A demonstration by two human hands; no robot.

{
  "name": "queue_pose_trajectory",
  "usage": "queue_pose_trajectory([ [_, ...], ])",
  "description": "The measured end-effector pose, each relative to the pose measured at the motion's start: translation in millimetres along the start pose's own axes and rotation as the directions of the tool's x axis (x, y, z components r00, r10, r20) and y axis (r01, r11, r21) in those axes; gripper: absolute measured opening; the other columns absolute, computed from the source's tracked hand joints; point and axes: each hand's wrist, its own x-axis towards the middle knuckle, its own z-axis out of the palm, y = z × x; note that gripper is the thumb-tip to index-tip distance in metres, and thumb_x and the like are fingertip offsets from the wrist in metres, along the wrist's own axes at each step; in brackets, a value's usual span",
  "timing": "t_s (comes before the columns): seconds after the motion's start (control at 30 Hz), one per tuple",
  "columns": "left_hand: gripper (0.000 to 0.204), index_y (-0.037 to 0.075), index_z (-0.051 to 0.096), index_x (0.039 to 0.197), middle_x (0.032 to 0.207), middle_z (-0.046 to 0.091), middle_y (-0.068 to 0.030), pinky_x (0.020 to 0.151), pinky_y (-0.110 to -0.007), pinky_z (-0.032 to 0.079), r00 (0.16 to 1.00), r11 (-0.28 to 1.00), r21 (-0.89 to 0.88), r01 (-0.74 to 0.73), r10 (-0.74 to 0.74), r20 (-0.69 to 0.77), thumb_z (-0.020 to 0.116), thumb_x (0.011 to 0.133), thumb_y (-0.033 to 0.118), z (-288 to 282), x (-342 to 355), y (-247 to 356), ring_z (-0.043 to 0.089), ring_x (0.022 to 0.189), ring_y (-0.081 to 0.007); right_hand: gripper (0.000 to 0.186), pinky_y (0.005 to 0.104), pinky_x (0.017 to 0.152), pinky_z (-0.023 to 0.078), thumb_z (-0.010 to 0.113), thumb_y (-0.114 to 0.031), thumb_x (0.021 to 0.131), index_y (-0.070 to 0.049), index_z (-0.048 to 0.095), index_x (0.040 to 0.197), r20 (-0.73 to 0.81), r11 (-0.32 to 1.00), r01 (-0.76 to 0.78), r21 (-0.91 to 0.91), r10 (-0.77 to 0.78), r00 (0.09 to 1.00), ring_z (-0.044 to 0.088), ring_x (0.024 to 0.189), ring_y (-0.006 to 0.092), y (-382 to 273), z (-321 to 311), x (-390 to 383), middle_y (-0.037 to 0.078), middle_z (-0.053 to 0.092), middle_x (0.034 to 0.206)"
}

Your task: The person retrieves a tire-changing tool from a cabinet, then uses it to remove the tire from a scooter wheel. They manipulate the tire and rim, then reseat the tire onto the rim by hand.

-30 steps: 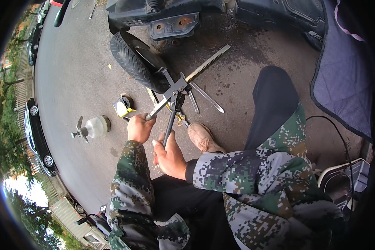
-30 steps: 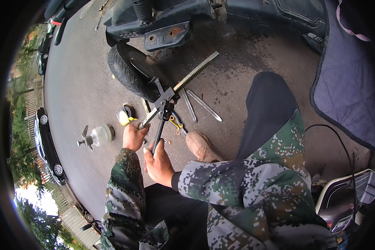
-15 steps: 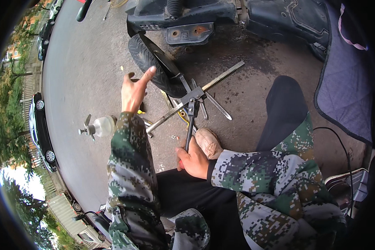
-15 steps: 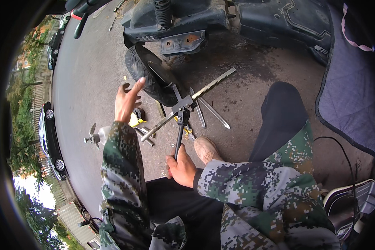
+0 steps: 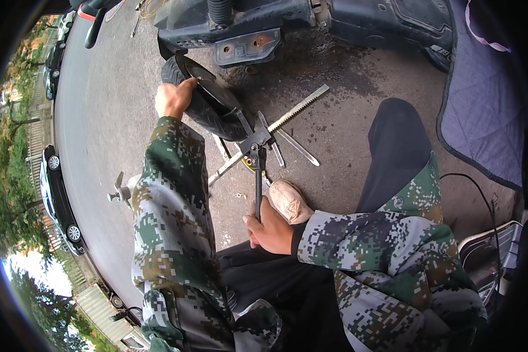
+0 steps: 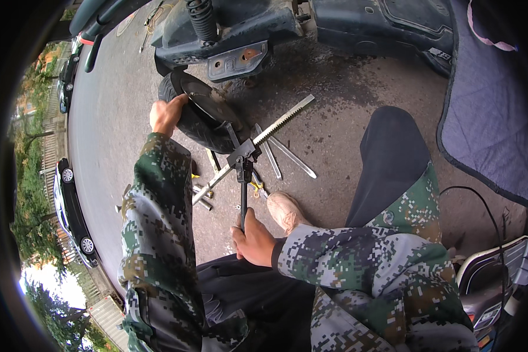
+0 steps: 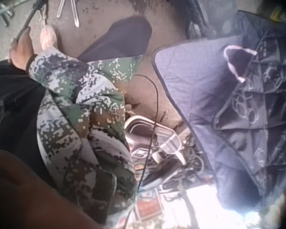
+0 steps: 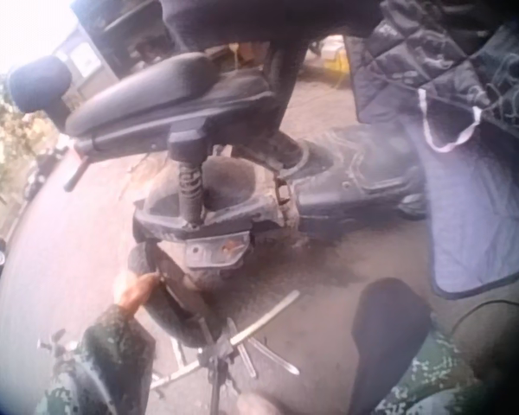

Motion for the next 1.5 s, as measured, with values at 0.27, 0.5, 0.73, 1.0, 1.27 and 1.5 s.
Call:
queue_pose_trajectory([
  [0.27, 0.065, -0.016, 0.074, 0.090, 0.077, 0.074, -0.0224, 0.065, -0.040, 0.058, 0.999, 0.998, -0.032, 0.052, -0.052, 0.001, 0.083, 0.077, 0.047, -5, 2, -2, 0.074, 0.068, -0.0305, 0.022, 0.0338, 0.052, 0.054, 0.053, -0.013, 0.109, -0.002, 0.035, 0.110, 0.013, 0.998, -0.017, -0.054, 0.018, 1.000, 0.062, 0.053, 0.0175, 1, 0, -1, 0.008, 0.056, 0.071],
  [0.5, 0.066, -0.016, 0.074, 0.095, 0.086, 0.075, -0.0218, 0.067, -0.041, 0.059, 0.994, 0.991, -0.085, 0.103, -0.099, 0.055, 0.085, 0.075, 0.047, -8, 11, -16, 0.075, 0.074, -0.0294, 0.024, 0.0348, 0.051, 0.054, 0.053, -0.013, 0.109, 0.002, 0.034, 0.111, 0.060, 0.992, -0.042, -0.122, 0.050, 0.997, 0.065, 0.053, 0.0195, -4, -1, -2, 0.010, 0.059, 0.071],
  [0.73, 0.108, -0.021, 0.056, 0.128, 0.123, 0.069, -0.0361, 0.087, -0.039, 0.062, 0.984, 0.835, -0.521, 0.174, -0.133, 0.115, 0.096, 0.068, 0.059, 3, -68, -31, 0.075, 0.109, -0.0356, 0.052, 0.0403, 0.054, 0.056, 0.053, -0.013, 0.106, 0.025, 0.024, 0.127, 0.099, 0.966, -0.065, -0.248, 0.092, 0.991, 0.070, 0.056, 0.0284, 0, -10, -2, 0.019, 0.066, 0.067],
  [1.0, 0.075, -0.009, 0.070, 0.121, 0.118, 0.073, -0.0331, 0.106, -0.045, 0.052, 0.985, 0.984, -0.128, 0.126, -0.109, 0.132, 0.083, 0.073, 0.047, 42, -132, -35, 0.071, 0.116, -0.0430, 0.060, 0.0413, 0.058, 0.057, 0.051, -0.014, 0.105, 0.026, 0.019, 0.136, 0.102, 0.958, -0.078, -0.277, 0.110, 0.989, 0.069, 0.057, 0.0293, -2, -13, -4, 0.022, 0.066, 0.070],
  [1.27, 0.073, -0.009, 0.071, 0.119, 0.117, 0.073, -0.0347, 0.106, -0.047, 0.052, 0.993, 0.995, -0.036, 0.095, -0.092, 0.079, 0.080, 0.075, 0.048, 39, -127, -40, 0.070, 0.115, -0.0470, 0.043, 0.0427, 0.057, 0.056, 0.053, -0.012, 0.105, 0.019, 0.031, 0.124, 0.119, 0.951, -0.116, -0.287, 0.155, 0.981, 0.069, 0.058, 0.0300, -2, -14, -1, 0.020, 0.065, 0.069],
  [1.5, 0.094, -0.013, 0.060, 0.131, 0.121, 0.072, -0.0343, 0.106, -0.044, 0.052, 0.942, 0.987, -0.158, 0.040, 0.015, 0.336, 0.087, 0.077, 0.060, 31, -136, -56, 0.071, 0.118, -0.0443, 0.038, 0.0399, 0.057, 0.056, 0.053, -0.013, 0.106, 0.015, 0.032, 0.121, 0.109, 0.940, -0.112, -0.321, 0.154, 0.982, 0.070, 0.057, 0.0269, 3, -22, -5, 0.017, 0.065, 0.071],
])
